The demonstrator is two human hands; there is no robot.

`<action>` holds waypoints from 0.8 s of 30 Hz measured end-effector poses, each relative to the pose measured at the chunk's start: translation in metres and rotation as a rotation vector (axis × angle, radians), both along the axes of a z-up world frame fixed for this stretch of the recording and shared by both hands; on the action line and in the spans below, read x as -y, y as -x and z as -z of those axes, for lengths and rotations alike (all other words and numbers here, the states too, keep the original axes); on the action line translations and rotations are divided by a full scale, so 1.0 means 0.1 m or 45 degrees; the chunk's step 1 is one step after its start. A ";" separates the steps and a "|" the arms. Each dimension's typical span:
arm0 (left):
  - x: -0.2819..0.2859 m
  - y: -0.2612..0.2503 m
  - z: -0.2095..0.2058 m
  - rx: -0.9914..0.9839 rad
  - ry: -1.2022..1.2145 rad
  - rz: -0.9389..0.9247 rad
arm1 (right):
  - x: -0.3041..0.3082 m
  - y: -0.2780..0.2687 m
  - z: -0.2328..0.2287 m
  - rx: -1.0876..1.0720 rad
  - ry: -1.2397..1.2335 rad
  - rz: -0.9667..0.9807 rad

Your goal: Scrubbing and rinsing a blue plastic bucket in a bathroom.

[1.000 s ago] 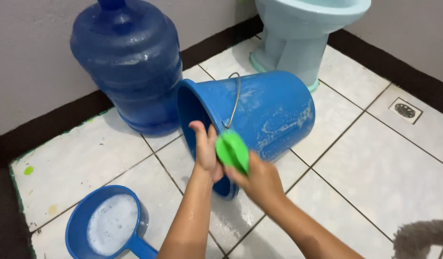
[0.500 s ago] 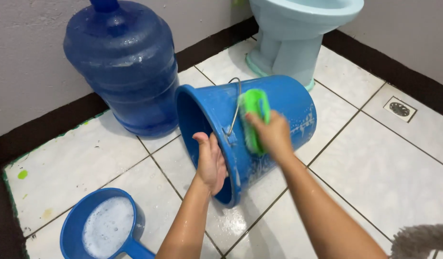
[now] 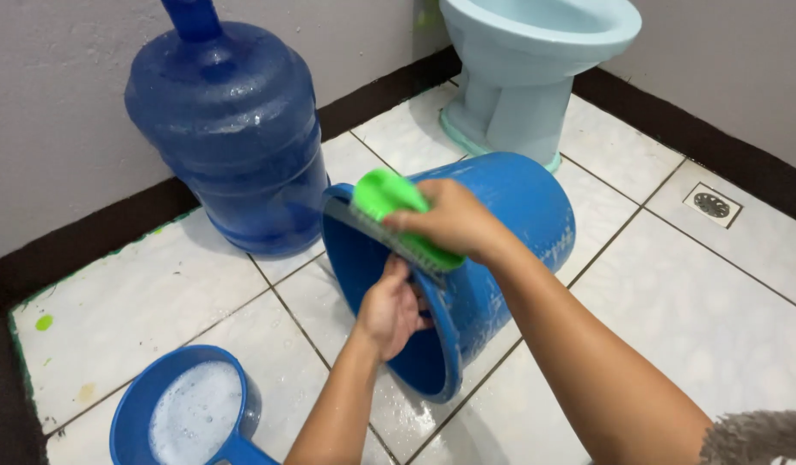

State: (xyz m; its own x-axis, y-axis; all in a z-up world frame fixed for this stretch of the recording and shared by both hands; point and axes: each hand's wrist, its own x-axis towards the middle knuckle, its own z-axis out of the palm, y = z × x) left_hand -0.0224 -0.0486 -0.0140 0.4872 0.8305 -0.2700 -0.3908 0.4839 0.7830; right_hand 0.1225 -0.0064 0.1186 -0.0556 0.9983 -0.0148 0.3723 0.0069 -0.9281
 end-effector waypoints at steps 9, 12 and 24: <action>0.08 0.40 0.11 0.261 0.372 -0.071 | 0.62 -0.32 0.12 0.157 0.006 0.035; 0.31 0.41 0.55 -1.051 -0.254 0.570 | 0.52 -0.64 0.36 -0.180 0.104 0.371; -0.10 0.44 -0.60 -0.819 -0.628 -0.330 | 0.53 -0.59 0.59 -0.063 0.297 0.386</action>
